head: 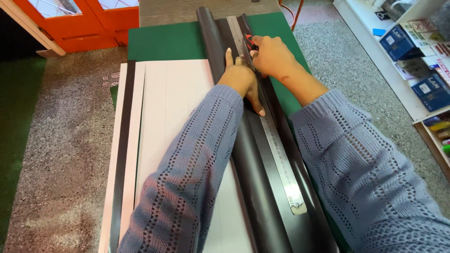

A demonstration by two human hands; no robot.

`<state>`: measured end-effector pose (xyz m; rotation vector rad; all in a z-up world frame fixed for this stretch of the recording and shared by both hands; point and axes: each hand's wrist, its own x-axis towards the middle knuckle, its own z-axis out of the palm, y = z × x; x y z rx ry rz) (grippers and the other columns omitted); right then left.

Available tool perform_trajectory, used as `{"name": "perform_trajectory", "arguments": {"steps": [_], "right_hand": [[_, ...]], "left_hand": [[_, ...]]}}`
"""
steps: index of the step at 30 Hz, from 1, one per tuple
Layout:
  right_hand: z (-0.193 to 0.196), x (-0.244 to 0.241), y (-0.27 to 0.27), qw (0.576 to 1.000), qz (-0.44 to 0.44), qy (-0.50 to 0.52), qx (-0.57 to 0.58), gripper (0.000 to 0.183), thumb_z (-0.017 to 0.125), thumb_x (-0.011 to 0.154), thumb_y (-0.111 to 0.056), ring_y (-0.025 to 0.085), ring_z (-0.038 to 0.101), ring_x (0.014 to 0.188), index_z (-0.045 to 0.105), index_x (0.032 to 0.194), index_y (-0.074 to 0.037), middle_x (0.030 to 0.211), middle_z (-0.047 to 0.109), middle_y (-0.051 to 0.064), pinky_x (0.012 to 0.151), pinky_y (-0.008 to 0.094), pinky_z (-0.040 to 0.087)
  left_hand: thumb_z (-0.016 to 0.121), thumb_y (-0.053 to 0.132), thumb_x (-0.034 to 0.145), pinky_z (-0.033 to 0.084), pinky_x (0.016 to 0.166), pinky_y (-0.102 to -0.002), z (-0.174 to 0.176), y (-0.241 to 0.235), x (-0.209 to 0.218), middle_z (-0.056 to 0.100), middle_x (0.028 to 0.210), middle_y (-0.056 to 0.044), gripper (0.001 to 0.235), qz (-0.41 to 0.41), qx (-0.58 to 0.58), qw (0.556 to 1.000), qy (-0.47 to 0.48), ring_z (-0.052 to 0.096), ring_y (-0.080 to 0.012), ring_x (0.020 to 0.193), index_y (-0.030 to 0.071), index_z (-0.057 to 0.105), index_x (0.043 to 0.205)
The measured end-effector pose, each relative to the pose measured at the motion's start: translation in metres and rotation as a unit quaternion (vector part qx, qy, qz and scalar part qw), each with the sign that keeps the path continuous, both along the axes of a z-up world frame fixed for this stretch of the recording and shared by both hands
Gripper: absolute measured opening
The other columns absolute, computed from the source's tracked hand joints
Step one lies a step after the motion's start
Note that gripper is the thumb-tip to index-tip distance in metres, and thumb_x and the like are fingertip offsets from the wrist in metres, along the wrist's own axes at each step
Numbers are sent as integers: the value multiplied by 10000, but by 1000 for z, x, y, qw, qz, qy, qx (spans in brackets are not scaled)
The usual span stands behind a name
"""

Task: Cutting and trimming flexible sheet material using a ruler and utility knife on a cutting mat.

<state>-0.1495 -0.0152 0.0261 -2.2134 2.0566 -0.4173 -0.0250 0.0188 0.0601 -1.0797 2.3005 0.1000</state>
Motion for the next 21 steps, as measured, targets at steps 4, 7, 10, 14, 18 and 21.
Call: {"name": "perform_trajectory", "arguments": {"steps": [4, 7, 10, 14, 18, 21], "right_hand": [[16, 6, 38, 998, -18, -27, 51, 334, 525, 954, -182, 571, 616, 924, 636, 1256, -90, 943, 712, 288, 773, 646, 497], [11, 5, 55, 999, -11, -15, 46, 255, 537, 974, -183, 598, 602, 917, 613, 1186, -63, 937, 705, 295, 757, 674, 475], [6, 5, 72, 1000, -2, 6, 26, 272, 559, 971, -184, 620, 615, 886, 605, 1213, -68, 937, 707, 313, 746, 688, 480], [26, 18, 111, 996, -44, -14, 79, 312, 510, 1001, -187, 573, 647, 739, 560, 1303, -123, 844, 701, 308, 667, 654, 508], [35, 22, 140, 993, -66, -24, 98, 413, 489, 1010, -223, 601, 623, 780, 535, 1415, -158, 888, 686, 339, 674, 677, 483], [40, 25, 162, 989, -72, -29, 125, 385, 458, 1020, -235, 625, 575, 860, 512, 1392, -150, 919, 661, 363, 692, 678, 446]], "left_hand": [[747, 963, 408, -184, 1170, -705, -9, -5, -1, 9, 1739, -143, 1578, 2, -10, 1000, 29, -67, -304, 1614, 270, 86, 1663], [750, 992, 385, -176, 1173, -702, -15, -8, -2, 164, 1706, -214, 1632, 3, -19, 999, 35, 22, -329, 1611, 184, 131, 1660], [714, 1013, 381, -182, 1166, -712, -13, -7, -2, 155, 1708, -233, 1583, -5, -17, 1000, 20, 20, -356, 1611, 215, 208, 1651], [701, 1033, 437, -207, 1151, -700, -11, -3, -3, 76, 1706, -328, 1515, 15, -12, 1000, -2, -29, -358, 1617, 183, 300, 1625], [718, 1057, 403, -190, 1145, -718, -18, -7, -7, 99, 1693, -332, 1673, 17, -22, 1000, -9, 4, -364, 1608, 70, 182, 1643], [724, 1069, 385, -182, 1149, -717, -21, -9, -6, 141, 1690, -330, 1714, 19, -28, 999, -11, 38, -373, 1606, 2, 209, 1623]]}}
